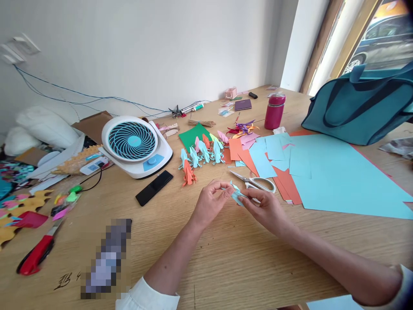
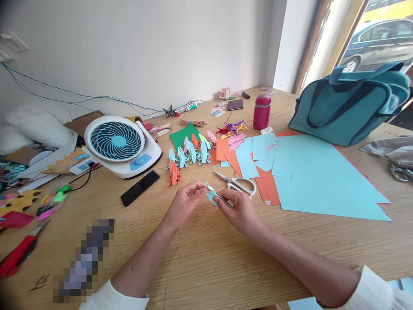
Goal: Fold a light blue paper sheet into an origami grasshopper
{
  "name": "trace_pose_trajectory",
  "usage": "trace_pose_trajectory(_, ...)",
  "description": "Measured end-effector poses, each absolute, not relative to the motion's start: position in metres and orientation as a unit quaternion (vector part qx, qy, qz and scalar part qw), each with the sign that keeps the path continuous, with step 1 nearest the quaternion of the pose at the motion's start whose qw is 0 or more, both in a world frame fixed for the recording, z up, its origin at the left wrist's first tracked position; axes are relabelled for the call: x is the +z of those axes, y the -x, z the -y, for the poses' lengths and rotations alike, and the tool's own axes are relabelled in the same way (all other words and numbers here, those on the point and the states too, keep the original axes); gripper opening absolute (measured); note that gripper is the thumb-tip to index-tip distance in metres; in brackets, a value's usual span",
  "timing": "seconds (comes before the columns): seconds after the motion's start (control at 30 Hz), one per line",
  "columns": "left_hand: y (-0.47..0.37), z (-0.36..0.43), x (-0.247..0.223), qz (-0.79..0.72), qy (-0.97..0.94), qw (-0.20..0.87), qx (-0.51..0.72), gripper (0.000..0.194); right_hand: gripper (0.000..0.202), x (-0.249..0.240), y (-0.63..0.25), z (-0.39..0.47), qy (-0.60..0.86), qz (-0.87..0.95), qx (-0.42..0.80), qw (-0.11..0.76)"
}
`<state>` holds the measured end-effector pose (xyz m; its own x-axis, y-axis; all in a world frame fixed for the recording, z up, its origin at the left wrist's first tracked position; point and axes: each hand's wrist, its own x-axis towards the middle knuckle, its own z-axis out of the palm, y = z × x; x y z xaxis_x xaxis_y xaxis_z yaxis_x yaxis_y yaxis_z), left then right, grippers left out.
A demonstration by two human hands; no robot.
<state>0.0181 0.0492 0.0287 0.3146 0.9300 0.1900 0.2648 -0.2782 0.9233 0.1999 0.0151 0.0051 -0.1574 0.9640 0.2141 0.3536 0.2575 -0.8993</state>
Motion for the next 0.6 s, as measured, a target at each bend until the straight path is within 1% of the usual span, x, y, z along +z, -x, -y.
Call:
trace_pose_trajectory(0.13, -0.022, -0.047, 0.032, -0.457, -0.69, 0.376, 0.417, 0.01, 0.034, 0.006, -0.196, -0.012, 0.48, 0.686, 0.355, 0.416)
trace_pose_trajectory(0.2, -0.022, -0.046, 0.032, -0.454, -0.691, 0.377, 0.418, 0.009, 0.034, 0.005, -0.195, -0.011, 0.47, 0.688, 0.365, 0.415)
trace_pose_trajectory(0.3, -0.02, -0.047, 0.031, -0.431, -0.687, 0.419, 0.408, 0.013, 0.034, 0.003, -0.195, -0.013, 0.46, 0.672, 0.409, 0.412)
trace_pose_trajectory(0.37, -0.018, -0.048, 0.032, -0.421, -0.675, 0.45, 0.406, 0.019, 0.035, 0.001, -0.197, -0.015, 0.453, 0.644, 0.455, 0.416)
trace_pose_trajectory(0.47, -0.017, -0.048, 0.033, -0.423, -0.651, 0.476, 0.413, 0.03, 0.038, -0.002, -0.199, -0.02, 0.438, 0.589, 0.516, 0.442)
trace_pose_trajectory(0.6, -0.021, -0.048, 0.03, -0.439, -0.593, 0.517, 0.435, 0.038, 0.04, -0.002, -0.201, -0.023, 0.439, 0.537, 0.542, 0.474)
